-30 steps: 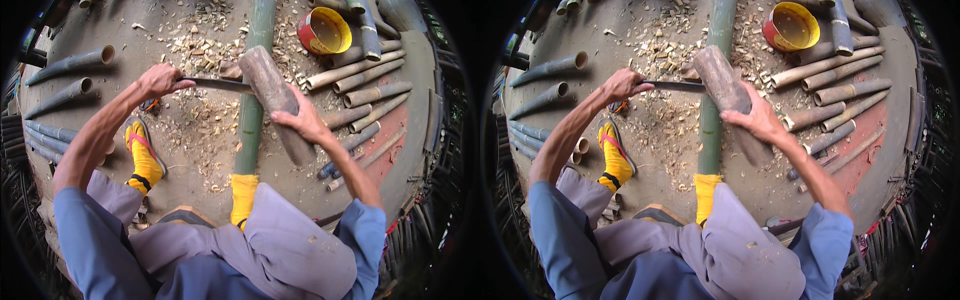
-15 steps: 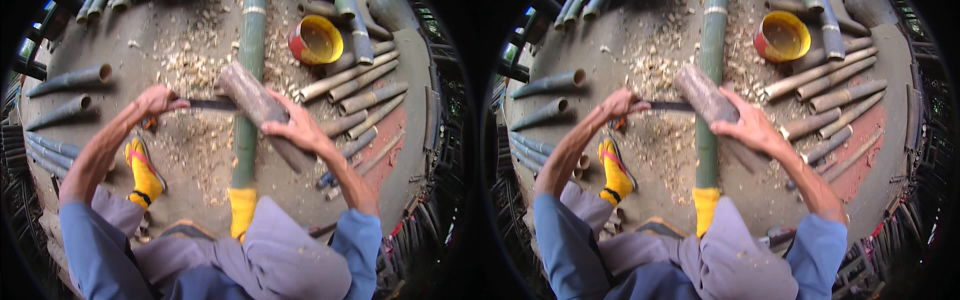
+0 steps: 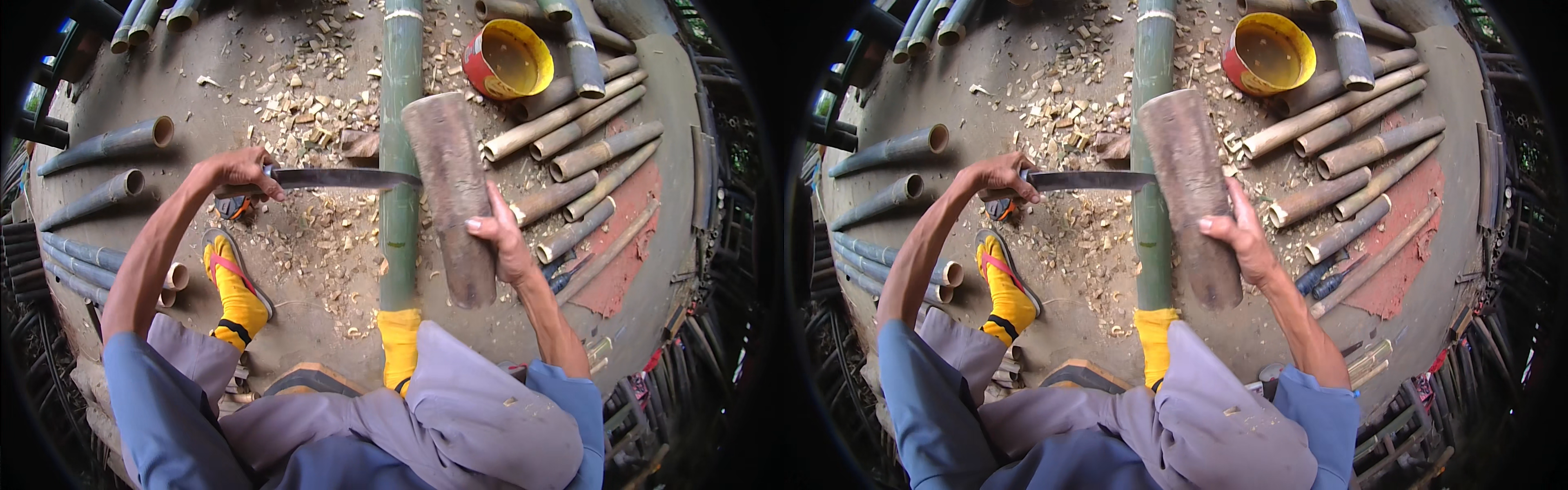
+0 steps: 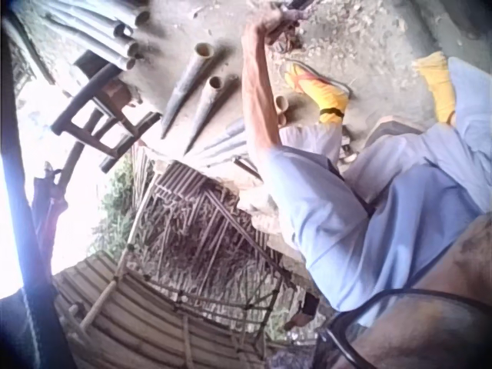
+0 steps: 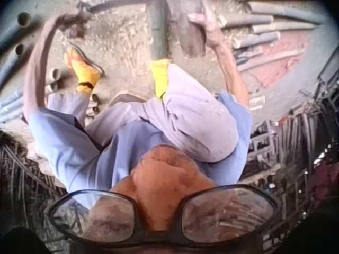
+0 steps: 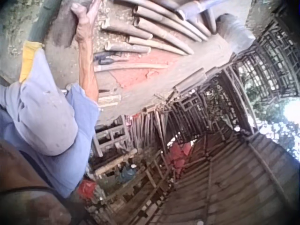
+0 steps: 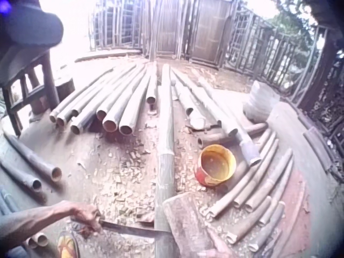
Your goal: The person carves a hole into a bamboo stalk using a knife and a mallet, measures it with a tape measure, and then fits a smaller bamboo piece into the hole.
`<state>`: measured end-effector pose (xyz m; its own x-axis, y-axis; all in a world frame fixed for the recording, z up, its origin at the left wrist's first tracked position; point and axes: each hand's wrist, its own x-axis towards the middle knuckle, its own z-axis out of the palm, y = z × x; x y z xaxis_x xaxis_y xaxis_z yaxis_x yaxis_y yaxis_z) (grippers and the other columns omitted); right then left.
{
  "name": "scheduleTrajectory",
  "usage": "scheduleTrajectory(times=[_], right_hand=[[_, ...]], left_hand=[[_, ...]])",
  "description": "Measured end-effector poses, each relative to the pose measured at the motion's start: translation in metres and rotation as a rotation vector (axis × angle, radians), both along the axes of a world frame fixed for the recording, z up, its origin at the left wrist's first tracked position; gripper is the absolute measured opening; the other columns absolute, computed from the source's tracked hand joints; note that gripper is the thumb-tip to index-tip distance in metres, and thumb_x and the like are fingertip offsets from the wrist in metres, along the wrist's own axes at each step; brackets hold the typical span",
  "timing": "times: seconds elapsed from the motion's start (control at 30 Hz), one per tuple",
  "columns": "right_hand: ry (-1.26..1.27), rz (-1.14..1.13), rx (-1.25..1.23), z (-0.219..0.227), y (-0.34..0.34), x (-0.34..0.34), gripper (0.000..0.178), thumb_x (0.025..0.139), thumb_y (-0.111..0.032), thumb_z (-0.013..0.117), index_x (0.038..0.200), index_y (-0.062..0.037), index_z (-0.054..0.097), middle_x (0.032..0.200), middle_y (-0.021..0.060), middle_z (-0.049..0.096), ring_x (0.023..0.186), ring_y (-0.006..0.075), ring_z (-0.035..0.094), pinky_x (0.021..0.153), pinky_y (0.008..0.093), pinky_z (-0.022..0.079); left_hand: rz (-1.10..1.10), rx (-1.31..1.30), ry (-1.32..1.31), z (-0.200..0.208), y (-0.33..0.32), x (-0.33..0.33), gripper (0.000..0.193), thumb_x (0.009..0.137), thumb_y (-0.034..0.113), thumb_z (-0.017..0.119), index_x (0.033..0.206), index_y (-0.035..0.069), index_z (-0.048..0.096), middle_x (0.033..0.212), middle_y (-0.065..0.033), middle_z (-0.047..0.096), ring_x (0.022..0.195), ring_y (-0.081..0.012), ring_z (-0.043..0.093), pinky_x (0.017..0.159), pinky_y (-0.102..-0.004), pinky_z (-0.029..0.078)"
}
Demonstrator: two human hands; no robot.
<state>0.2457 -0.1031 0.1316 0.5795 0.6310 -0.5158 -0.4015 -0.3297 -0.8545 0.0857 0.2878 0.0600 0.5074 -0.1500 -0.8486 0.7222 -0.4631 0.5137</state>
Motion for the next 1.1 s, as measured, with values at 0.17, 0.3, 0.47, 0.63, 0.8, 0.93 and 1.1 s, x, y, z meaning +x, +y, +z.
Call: scheduleTrajectory(times=[0.17, 0.3, 0.47, 0.63, 0.8, 0.93, 1.1], right_hand=[[-0.294, -0.007, -0.169, -0.012, -0.020, -0.015, 0.082, 0.070, -0.034, 0.077, 0.130, 0.0043, 0.037, 0.116, 0.0185, 0.055, 0.105, 0.0258, 0.055, 0.093, 0.0362, 0.043], [-0.349, -0.050, -0.168, -0.023, -0.034, -0.032, 0.082, 0.065, -0.029, 0.078, 0.128, 0.0040, 0.038, 0.111, 0.0195, 0.058, 0.100, 0.0289, 0.058, 0.090, 0.0376, 0.045], [-0.550, 0.041, -0.313, -0.017, -0.040, -0.048, 0.086, 0.065, -0.030, 0.078, 0.131, 0.0038, 0.034, 0.111, 0.0246, 0.059, 0.101, 0.0327, 0.060, 0.091, 0.0414, 0.047], [-0.508, -0.048, -0.323, -0.021, -0.047, -0.065, 0.087, 0.067, -0.030, 0.080, 0.133, 0.0023, 0.033, 0.108, 0.0235, 0.061, 0.099, 0.0330, 0.062, 0.087, 0.0406, 0.049], [-0.503, -0.018, -0.379, -0.028, -0.061, -0.090, 0.085, 0.066, -0.025, 0.079, 0.133, 0.0008, 0.034, 0.106, 0.0243, 0.061, 0.096, 0.0344, 0.063, 0.085, 0.0407, 0.050], [-0.436, 0.059, -0.422, -0.028, -0.059, -0.097, 0.083, 0.067, -0.022, 0.078, 0.134, 0.0001, 0.032, 0.110, 0.0265, 0.059, 0.099, 0.0382, 0.062, 0.085, 0.0431, 0.050], [-0.510, 0.058, -0.425, -0.032, -0.065, -0.104, 0.082, 0.065, -0.020, 0.078, 0.133, -0.0011, 0.036, 0.113, 0.0240, 0.057, 0.102, 0.0356, 0.060, 0.087, 0.0416, 0.048]], left_hand=[[-0.061, 0.249, -0.123, 0.018, -0.036, -0.007, 0.032, 0.061, 0.017, 0.068, 0.083, -0.005, 0.064, 0.059, -0.0074, 0.060, 0.053, -0.0164, 0.058, 0.049, -0.0318, 0.046], [-0.044, 0.316, -0.174, 0.012, -0.049, -0.033, 0.040, 0.062, 0.021, 0.069, 0.094, -0.003, 0.066, 0.068, -0.0116, 0.064, 0.060, -0.0219, 0.062, 0.061, -0.0344, 0.050], [0.063, 0.472, -0.390, -0.020, -0.072, -0.087, 0.047, 0.063, 0.026, 0.072, 0.105, 0.004, 0.067, 0.080, -0.0177, 0.069, 0.067, -0.0269, 0.066, 0.071, -0.0360, 0.054], [-0.029, 0.896, -0.692, 0.011, -0.073, -0.064, 0.020, 0.071, 0.012, 0.068, 0.087, 0.009, 0.055, 0.074, -0.0109, 0.061, 0.068, -0.0261, 0.062, 0.064, -0.0434, 0.048], [-0.257, 0.734, -0.706, 0.033, -0.073, -0.073, 0.035, 0.067, 0.010, 0.071, 0.094, 0.007, 0.048, 0.077, -0.0112, 0.057, 0.074, -0.0319, 0.061, 0.063, -0.0403, 0.048], [-0.292, 0.690, -0.692, 0.027, -0.070, -0.082, 0.032, 0.064, 0.012, 0.069, 0.089, 0.008, 0.049, 0.075, -0.0100, 0.057, 0.069, -0.0321, 0.061, 0.058, -0.0418, 0.048], [-0.360, 0.660, -0.618, 0.024, -0.063, -0.078, 0.033, 0.065, 0.021, 0.069, 0.085, 0.009, 0.047, 0.074, -0.0095, 0.059, 0.066, -0.0301, 0.061, 0.057, -0.0410, 0.048]])
